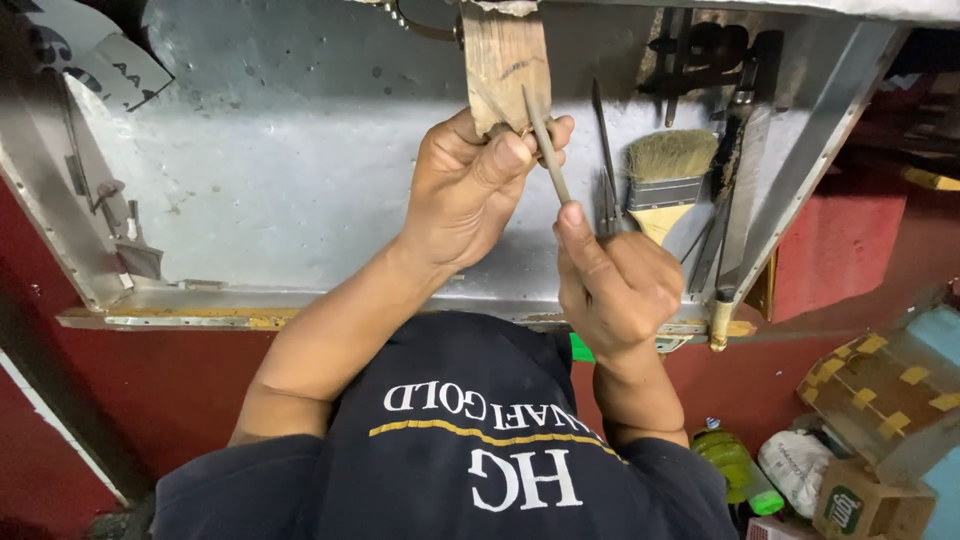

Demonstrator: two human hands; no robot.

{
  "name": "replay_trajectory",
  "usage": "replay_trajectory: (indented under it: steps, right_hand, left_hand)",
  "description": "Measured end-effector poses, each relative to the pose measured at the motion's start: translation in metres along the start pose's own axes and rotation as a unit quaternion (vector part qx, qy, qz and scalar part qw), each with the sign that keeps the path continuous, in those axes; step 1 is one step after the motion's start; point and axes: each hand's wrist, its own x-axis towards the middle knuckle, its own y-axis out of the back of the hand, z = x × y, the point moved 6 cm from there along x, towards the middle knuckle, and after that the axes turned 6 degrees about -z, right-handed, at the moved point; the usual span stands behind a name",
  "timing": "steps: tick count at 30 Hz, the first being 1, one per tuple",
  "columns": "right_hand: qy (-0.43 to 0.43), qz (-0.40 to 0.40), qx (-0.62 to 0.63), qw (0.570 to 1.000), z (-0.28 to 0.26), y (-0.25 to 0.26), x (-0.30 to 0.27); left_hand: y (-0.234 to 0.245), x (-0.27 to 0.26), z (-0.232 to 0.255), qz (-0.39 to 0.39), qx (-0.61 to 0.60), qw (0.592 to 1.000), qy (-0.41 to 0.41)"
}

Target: Filing a metal ring on a wooden bench pin to smooth and shape it, followed by brushing away debris.

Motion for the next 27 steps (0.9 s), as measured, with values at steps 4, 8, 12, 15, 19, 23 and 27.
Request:
replay_trajectory:
  steps: [4, 8, 12, 15, 19, 23, 27]
  right_hand:
    - [0.016, 0.015, -0.004, 1.000, 0.002, -0.006, 0.015]
    - [0.005, 0.021, -0.010, 1.000, 0.003, -0.001, 0.013]
    - [-0.046, -0.052, -0.040, 0.997, -0.002, -0.002, -0.018]
    - [-0.051, -0.068, -0.056, 0.995, 0.002, -0.002, -0.022]
    - [-0.054, -0.057, -0.053, 0.995, 0.007, -0.011, -0.013]
    - [-0.063, -0.050, -0.058, 0.995, 0.005, -0.007, -0.016]
    - [-0.058, -0.070, -0.055, 0.994, 0.000, -0.003, -0.031]
  left_hand:
    - [0.000, 0.000, 0.002, -0.005, 0.018, 1.000, 0.000]
    - [0.000, 0.001, -0.001, -0.009, 0.012, 1.000, 0.001]
    - [0.014, -0.005, -0.004, -0.034, 0.015, 0.998, 0.042]
    - [0.015, -0.002, -0.003, -0.045, 0.028, 0.998, 0.043]
    - [0.011, 0.000, -0.001, -0.047, 0.012, 0.999, 0.024]
    - [0.012, -0.001, -0.002, -0.045, 0.014, 0.998, 0.032]
    - [0.018, -0.003, -0.005, -0.040, 0.019, 0.998, 0.047]
